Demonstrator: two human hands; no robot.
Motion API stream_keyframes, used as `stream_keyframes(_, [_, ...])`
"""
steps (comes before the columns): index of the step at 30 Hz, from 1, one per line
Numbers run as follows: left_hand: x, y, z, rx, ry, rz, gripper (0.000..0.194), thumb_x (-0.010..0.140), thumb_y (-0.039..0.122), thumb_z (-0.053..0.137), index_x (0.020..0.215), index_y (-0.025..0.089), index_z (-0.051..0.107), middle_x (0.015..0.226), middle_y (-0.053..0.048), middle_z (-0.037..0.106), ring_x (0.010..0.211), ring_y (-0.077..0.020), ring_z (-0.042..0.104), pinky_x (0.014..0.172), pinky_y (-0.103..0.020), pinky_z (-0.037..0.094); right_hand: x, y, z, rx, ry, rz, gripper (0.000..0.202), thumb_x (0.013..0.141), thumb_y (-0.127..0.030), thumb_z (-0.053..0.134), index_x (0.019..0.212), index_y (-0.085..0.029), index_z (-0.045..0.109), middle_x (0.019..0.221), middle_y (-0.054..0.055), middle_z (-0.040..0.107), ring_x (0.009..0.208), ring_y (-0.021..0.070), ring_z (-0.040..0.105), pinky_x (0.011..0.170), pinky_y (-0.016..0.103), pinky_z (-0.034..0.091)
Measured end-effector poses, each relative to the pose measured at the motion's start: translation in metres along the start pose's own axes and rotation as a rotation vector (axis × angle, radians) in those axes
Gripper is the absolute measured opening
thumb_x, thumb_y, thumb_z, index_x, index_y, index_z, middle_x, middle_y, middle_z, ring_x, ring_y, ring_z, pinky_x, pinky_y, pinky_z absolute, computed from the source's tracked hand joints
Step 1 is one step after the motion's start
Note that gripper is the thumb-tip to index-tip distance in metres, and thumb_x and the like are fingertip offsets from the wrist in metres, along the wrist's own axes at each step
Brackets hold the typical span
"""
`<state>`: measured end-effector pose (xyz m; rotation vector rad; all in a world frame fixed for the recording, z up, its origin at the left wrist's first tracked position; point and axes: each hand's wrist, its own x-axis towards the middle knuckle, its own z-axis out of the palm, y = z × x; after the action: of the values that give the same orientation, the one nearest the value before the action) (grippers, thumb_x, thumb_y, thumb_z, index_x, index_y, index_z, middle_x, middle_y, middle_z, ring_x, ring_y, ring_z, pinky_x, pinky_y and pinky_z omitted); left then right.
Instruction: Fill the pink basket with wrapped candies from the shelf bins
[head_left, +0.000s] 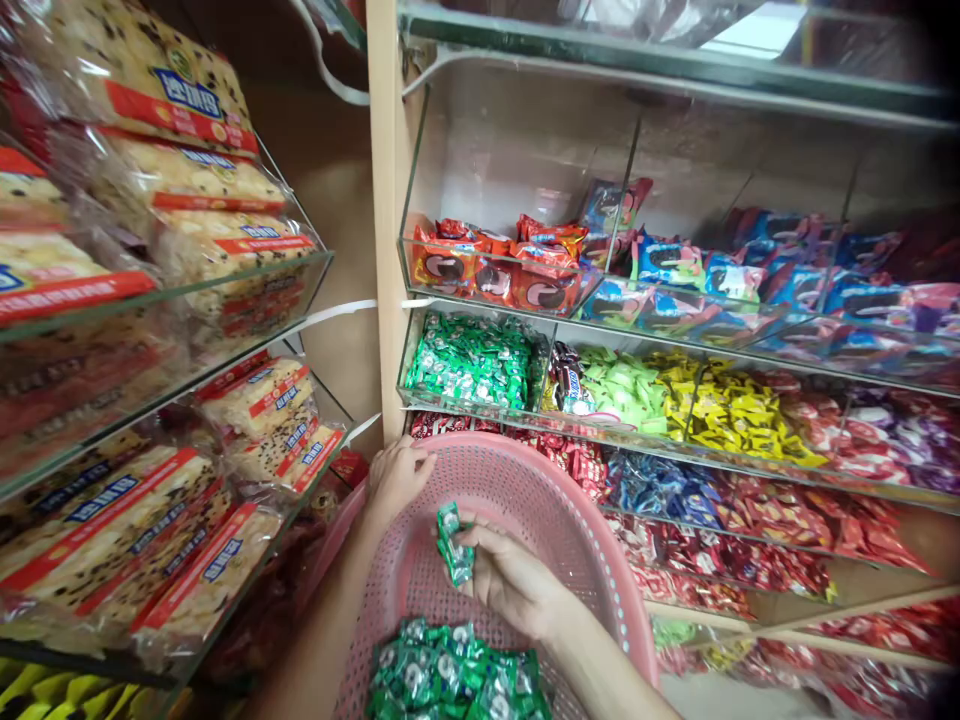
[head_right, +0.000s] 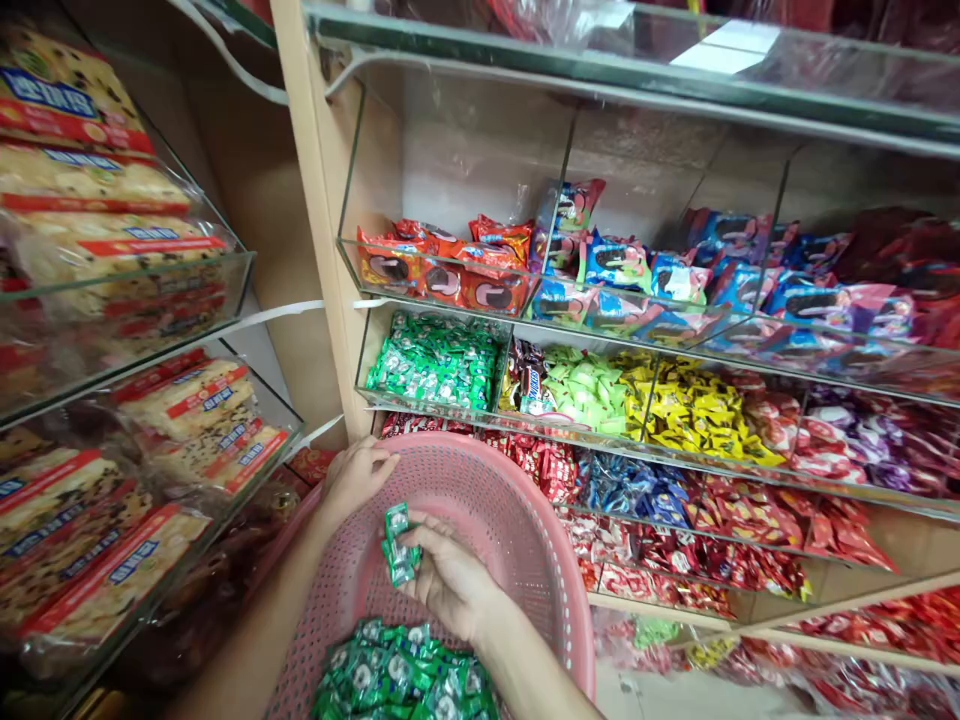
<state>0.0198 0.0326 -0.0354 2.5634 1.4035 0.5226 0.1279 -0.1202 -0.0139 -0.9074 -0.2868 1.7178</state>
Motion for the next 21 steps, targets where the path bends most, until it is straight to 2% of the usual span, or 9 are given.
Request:
stream_keyframes(6, [0.001,-0.003,0.005,-0.002,0.015,0.015,0.04,0.088,0.045,0.039,0.079,0.021,0.07,0.092,-0.004,0.061,0.088,-0.0158,0.056,0.073,-0.025,0.038,-0.011,0.013,-0.017,-0.018,0.017,0.078,0.033,0.062,-0.019,0.072,0.092,-0.019,0.058,0.077,-0.003,0.061,0.062,0.0102,0.057,0.054,0.023,0.046])
stream_keyframes(10, [0.002,-0.003,0.005,-0.006,0.006,0.02,0.041,0.088,0.046,0.039,0.079,0.021,0.07,0.091,-0.005,0.061,0.087,-0.0164,0.056,0.073,-0.025,0.038,-0.017,0.012,-0.019,-0.07,0.034,0.09,0.034,0.064,-0.023,0.073,0.095,-0.02,0.06,0.082,-0.003,0.061,0.06,0.0091,0.055,0.049,0.021,0.045])
stream_keyframes(15, [0.002,0.001,0.001,0.022,-0.008,0.017,0.041,0.088,0.045,0.039,0.079,0.02,0.07,0.094,-0.005,0.061,0.088,-0.0152,0.056,0.073,-0.024,0.038,-0.024,0.01,-0.019,-0.128,-0.001,0.093,0.034,0.063,-0.021,0.074,0.095,-0.021,0.062,0.086,-0.003,0.06,0.063,0.008,0.055,0.054,0.021,0.047])
stream_keyframes(18, [0.002,0.001,0.002,0.037,0.002,0.026,0.042,0.088,0.046,0.038,0.081,0.02,0.071,0.095,-0.004,0.061,0.089,-0.0151,0.056,0.073,-0.023,0.038,-0.028,0.012,-0.027,-0.226,-0.015,0.105,0.039,0.06,-0.02,0.076,0.096,-0.021,0.063,0.079,-0.004,0.06,0.061,0.0067,0.053,0.057,0.02,0.045])
stream_keyframes(21, [0.002,0.0,0.005,0.048,0.015,0.028,0.043,0.088,0.047,0.038,0.079,0.021,0.071,0.093,-0.004,0.061,0.087,-0.0157,0.056,0.07,-0.024,0.038,-0.031,0.02,-0.04,-0.411,-0.023,0.115,0.04,0.06,-0.023,0.076,0.099,-0.02,0.064,0.083,-0.002,0.062,0.066,0.0079,0.055,0.062,0.02,0.045])
